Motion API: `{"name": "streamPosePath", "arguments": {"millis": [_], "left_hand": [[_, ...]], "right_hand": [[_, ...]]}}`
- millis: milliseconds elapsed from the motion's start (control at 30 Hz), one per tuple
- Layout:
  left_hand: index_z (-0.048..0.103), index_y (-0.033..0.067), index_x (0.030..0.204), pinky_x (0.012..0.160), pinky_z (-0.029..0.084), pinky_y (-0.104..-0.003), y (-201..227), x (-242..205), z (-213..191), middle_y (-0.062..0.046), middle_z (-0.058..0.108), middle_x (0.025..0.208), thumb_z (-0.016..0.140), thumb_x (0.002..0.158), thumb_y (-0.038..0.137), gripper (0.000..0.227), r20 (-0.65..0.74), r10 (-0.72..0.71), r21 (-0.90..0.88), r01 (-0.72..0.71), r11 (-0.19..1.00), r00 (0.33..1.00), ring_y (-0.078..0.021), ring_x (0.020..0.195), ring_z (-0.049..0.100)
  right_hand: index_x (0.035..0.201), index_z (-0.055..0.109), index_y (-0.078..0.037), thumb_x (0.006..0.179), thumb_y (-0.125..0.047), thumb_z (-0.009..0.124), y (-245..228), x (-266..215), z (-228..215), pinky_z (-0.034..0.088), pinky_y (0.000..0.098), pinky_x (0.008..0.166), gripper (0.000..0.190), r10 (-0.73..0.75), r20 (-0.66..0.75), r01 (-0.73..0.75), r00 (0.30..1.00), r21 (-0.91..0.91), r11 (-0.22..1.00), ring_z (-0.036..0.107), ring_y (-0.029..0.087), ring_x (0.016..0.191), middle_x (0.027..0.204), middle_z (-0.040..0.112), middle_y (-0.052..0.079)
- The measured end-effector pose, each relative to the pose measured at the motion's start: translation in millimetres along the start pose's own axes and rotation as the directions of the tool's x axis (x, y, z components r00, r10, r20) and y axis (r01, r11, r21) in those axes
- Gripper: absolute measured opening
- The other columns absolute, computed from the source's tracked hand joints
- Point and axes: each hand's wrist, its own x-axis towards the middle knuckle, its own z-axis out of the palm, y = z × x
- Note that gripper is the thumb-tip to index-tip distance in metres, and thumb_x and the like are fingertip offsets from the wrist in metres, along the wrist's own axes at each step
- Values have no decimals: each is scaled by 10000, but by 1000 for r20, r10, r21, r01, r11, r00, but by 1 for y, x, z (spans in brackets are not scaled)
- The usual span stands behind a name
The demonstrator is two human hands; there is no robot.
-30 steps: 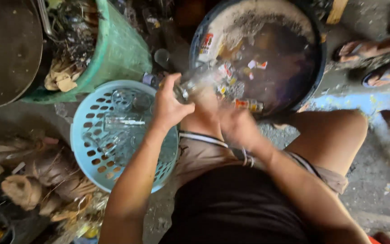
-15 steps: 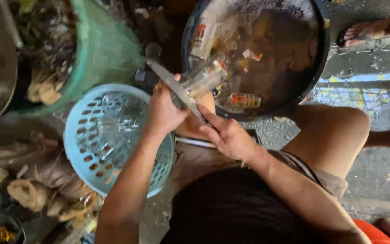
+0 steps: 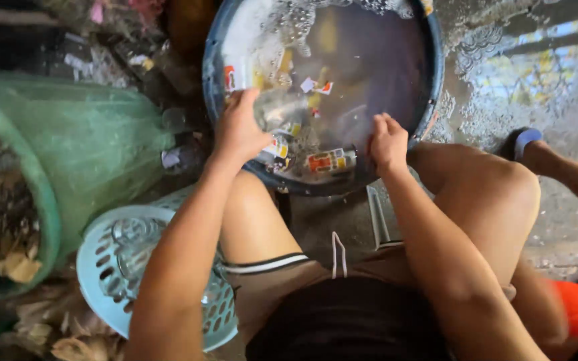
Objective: Scraping labels off glass bottles with a knife and washing them in a tub of soapy water
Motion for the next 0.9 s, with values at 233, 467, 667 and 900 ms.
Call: {"name": "streamPosePath", "arguments": {"millis": [233, 467, 667, 900], "left_hand": [[529, 165, 1181, 913, 565, -568, 10, 73, 50, -131, 597, 1178, 784, 507, 135, 721, 137, -48, 27, 44, 999, 989, -451, 1068, 678], [525, 171, 1249, 990, 544, -536, 35, 58, 23, -126, 591, 1214, 765, 516, 125, 773, 61, -128, -169, 136, 976, 990, -429, 1135, 666], [550, 104, 1276, 1014, 499, -589, 47, 28, -6, -192, 605, 1217, 762, 515, 61, 790, -58, 4, -235, -18, 972, 998, -491, 1149, 632], [602, 125, 1266, 1021, 471, -583, 58, -9, -33, -152, 656, 1173, 823, 489, 128, 808, -226, 166, -102, -192, 976, 960, -434, 1118, 665]], "right_hand": [[791, 756, -91, 1011, -374, 583, -50, -38, 5, 554, 349, 401, 398, 87, 357, -90, 930, -9, 996, 660, 226, 382, 537, 672, 140], [1260, 731, -76, 979, -283, 671, -108, -104, 24, 571, 480, 766, 353, -134, 367, 157, 921, -36, 987, 732, 319, 779, 875, 747, 261], [1420, 618, -122, 991, -250, 659, -137, -121, 28, 531, 527, 967, 449, -360, 449, 407, 818, -7, 914, 631, 401, 1183, 1227, 705, 203], [1361, 627, 3, 1014, -217, 610, -125, -127, 21, 467, 603, 1032, 411, -497, 435, 552, 751, 1, 834, 577, 462, 1212, 1294, 641, 262]]}}
